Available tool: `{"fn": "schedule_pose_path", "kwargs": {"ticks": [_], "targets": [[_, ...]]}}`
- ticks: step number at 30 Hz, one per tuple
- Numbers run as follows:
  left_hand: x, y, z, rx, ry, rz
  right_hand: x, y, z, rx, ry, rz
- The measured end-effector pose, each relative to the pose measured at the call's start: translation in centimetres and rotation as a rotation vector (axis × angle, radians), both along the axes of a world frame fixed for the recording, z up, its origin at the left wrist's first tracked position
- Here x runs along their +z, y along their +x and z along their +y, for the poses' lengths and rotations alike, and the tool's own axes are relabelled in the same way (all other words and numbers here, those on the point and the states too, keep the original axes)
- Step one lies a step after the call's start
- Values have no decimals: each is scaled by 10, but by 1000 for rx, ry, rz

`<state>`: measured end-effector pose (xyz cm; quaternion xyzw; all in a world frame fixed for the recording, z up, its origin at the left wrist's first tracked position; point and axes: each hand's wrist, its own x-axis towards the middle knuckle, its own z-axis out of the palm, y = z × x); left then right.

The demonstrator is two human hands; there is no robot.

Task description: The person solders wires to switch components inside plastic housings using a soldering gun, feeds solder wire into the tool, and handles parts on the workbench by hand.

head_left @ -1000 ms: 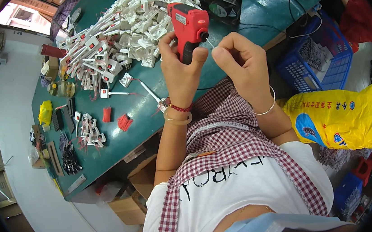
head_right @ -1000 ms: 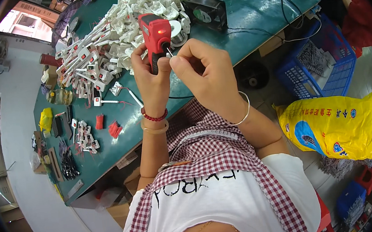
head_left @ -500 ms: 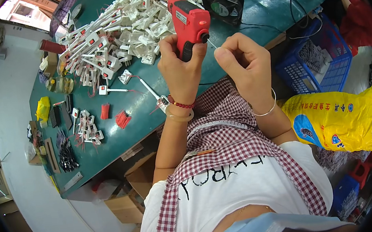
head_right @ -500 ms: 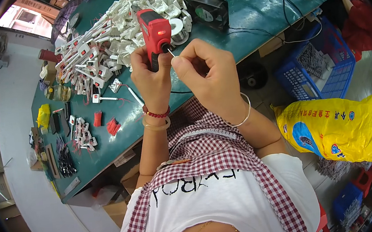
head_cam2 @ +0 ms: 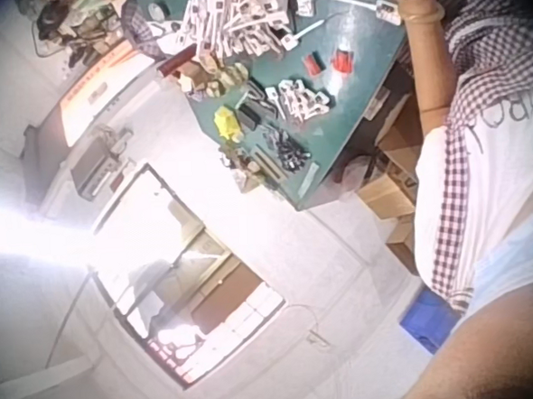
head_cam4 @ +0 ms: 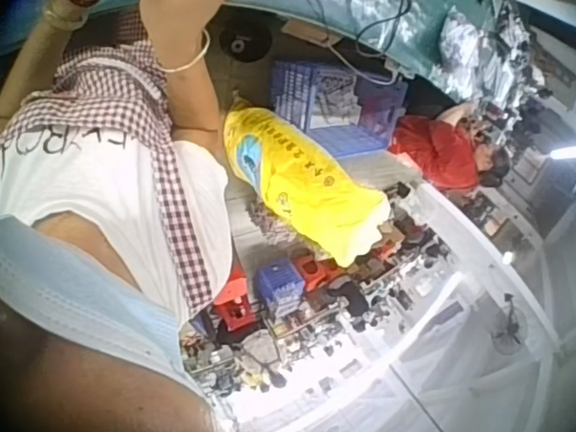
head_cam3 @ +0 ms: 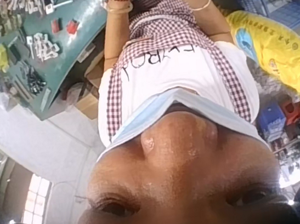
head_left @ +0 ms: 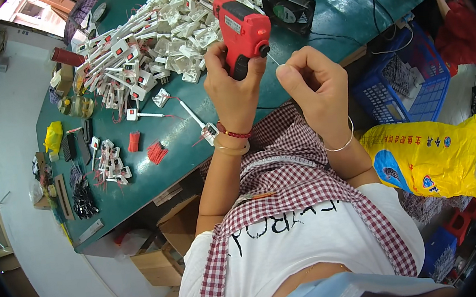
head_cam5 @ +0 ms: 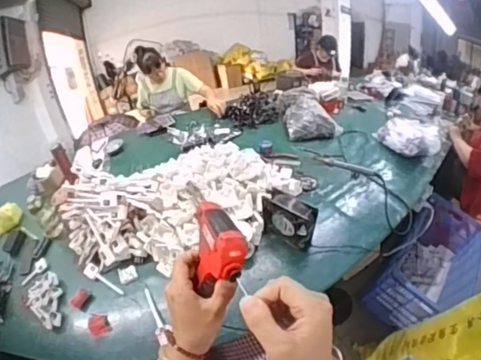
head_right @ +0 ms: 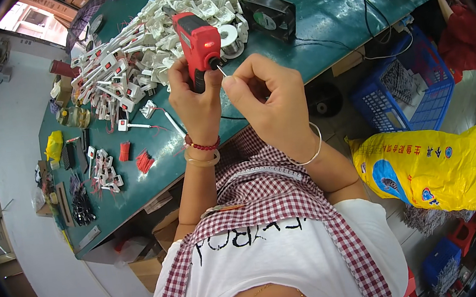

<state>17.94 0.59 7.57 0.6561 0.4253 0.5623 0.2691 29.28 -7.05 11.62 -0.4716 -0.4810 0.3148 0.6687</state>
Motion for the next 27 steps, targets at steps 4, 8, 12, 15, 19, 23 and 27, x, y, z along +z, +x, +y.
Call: {"fn": "schedule_pose_path", "kwargs": {"ticks": [4, 8, 12, 15, 19, 23, 27], "targets": [[2, 0, -3, 37, -115, 102, -1, 1, 1, -3, -4, -15], [2, 2, -1, 46, 5, 12, -2, 0, 1, -1, 13, -14], [2, -1, -5, 51, -126, 134, -2, 1, -1, -16, 4, -21], [0, 1, -2, 72, 66, 83, -5, 2, -3, -6, 1, -35], [1, 0, -2, 49, 48, 92, -5, 2, -6, -3, -4, -13], [-2, -2, -5, 52, -26, 107, -6, 1, -7, -8, 0, 8], [2, 0, -2, 63, 82, 61, -5, -1, -8, -17, 7, 17]]}}
